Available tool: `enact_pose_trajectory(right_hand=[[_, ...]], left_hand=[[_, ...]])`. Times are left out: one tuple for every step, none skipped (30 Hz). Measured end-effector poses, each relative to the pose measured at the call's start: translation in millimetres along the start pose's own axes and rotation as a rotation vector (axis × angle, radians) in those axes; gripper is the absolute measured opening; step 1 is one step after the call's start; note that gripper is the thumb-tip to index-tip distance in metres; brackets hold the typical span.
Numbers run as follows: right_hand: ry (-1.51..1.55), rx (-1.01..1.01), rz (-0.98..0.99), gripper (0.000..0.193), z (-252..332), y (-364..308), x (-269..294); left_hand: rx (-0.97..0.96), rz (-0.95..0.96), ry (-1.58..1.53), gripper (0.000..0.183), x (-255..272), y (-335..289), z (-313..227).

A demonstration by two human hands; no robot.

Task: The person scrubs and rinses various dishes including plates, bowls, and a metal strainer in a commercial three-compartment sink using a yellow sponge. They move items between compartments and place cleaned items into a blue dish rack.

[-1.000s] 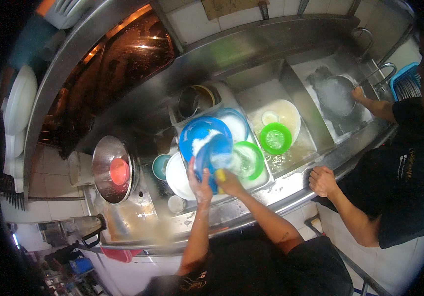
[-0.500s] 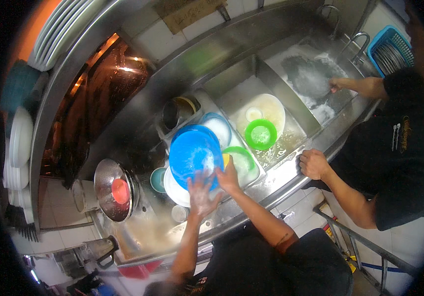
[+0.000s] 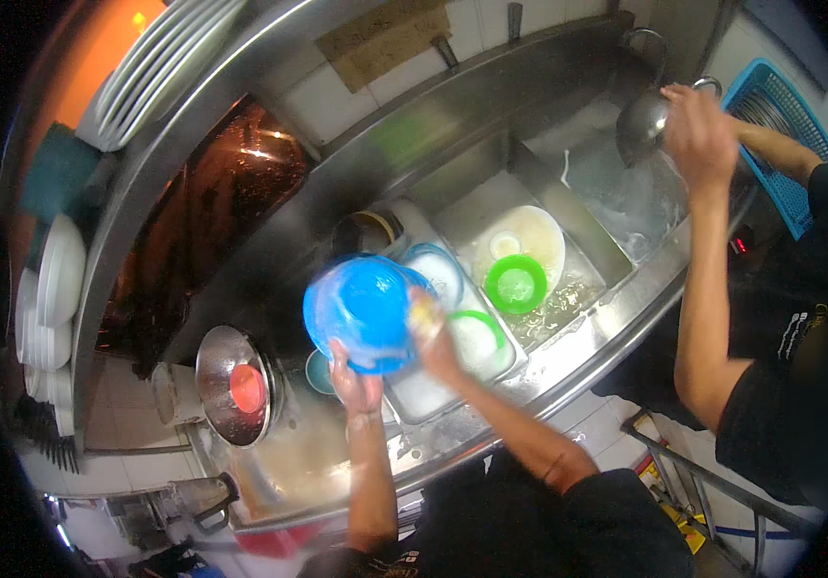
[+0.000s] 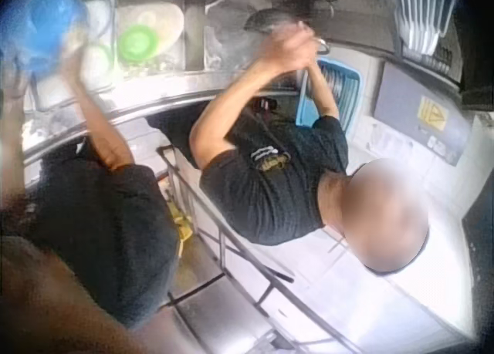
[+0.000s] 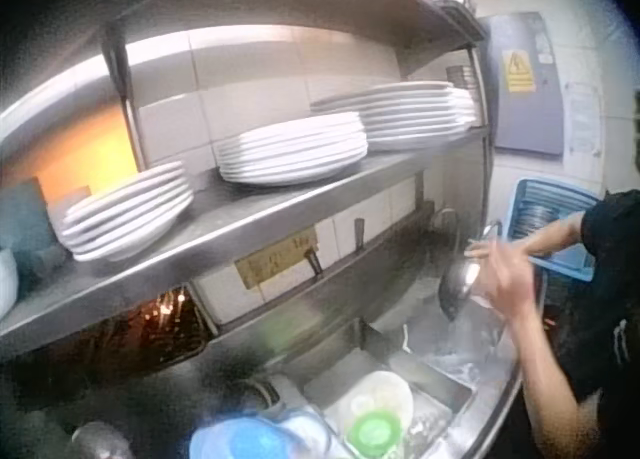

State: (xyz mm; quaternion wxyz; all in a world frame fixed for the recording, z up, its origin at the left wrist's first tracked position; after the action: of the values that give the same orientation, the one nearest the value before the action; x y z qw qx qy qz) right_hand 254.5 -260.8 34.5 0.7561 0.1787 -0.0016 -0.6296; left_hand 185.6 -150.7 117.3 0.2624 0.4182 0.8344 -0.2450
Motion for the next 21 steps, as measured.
enact_pose_trajectory(right_hand=[[-0.291,0.22,0.037,0.047,29,-15,-22],[-0.415,0.274,0.173,0.041,58,-23,-38],[-0.46,0.269,0.255,0.039,72,-17,-39],[-0.503,0.26,0.335,0.036,82,-1,-39],[-0.545,0.261,0.412,0.033,83,19,-35],[-0.567,0.259,0.34,0.03,64,39,-21],[-0.586,0.262,0.268,0.029,41,61,-4],[-0.391,-0.048,0.344,0.032,33,91,24],[-0.186,-0.349,0.412,0.037,28,109,55],[-0.074,-0.54,0.351,0.04,26,107,79],[0.035,-0.723,0.291,0.043,27,106,103],[0.05,-0.665,0.118,0.045,19,100,136],[0.069,-0.603,-0.05,0.046,7,92,169],[0.021,-0.566,-0.208,0.047,6,86,204],[-0.026,-0.518,-0.363,0.048,10,87,239],[0.209,-0.49,-0.515,0.047,19,94,268],[0.443,-0.46,-0.661,0.047,32,97,292],[0.466,-0.452,-0.712,0.047,41,104,307],[0.493,-0.449,-0.737,0.047,45,117,314],[0.524,-0.441,-0.731,0.048,47,140,309],[0.535,-0.422,-0.777,0.052,20,98,354]], left_hand=[[0.023,-0.083,-0.07,0.032,10,1,12],[0.041,-0.166,-0.136,0.027,29,5,30],[0.068,-0.247,-0.195,0.023,41,3,42],[-0.021,-0.117,0.261,0.026,42,-1,39],[-0.118,0.033,0.713,0.029,37,-3,32],[-0.214,0.206,1.151,0.032,24,-3,30],[-0.176,0.194,1.09,0.031,14,-1,28],[-0.132,0.179,1.03,0.031,2,0,24],[-0.093,0.162,0.969,0.032,-12,0,20],[-0.258,0.207,1.009,0.037,-43,4,11],[-0.284,0.263,1.116,0.038,-48,21,18],[-0.307,0.329,1.208,0.039,-48,45,33],[-0.331,0.391,1.303,0.04,-53,66,51],[-0.247,0.333,1.144,0.041,-71,81,75],[-0.167,0.278,0.983,0.042,-94,97,103],[-0.022,0.305,0.86,0.039,-100,120,139],[0.123,0.31,0.741,0.037,-107,143,174],[-0.055,0.434,1.024,0.033,-87,172,223],[-0.304,0.487,1.351,0.03,-63,206,261],[-0.578,0.458,1.614,0.026,-40,243,285],[-0.192,0.671,1.809,0.032,-61,215,325]])
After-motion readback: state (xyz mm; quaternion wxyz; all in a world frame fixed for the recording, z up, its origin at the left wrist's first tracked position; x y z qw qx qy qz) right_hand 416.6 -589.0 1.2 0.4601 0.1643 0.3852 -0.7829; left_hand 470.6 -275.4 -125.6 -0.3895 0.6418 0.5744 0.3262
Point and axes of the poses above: each hand's wrist, its own y-axis towards the middle knuckle, its own x-axis out of the back of the hand, z = x × y, the point moved 2 cm from there along y, towards the middle knuckle, and after that the axes turned 8 degrees about y, right-handed, at the moved point
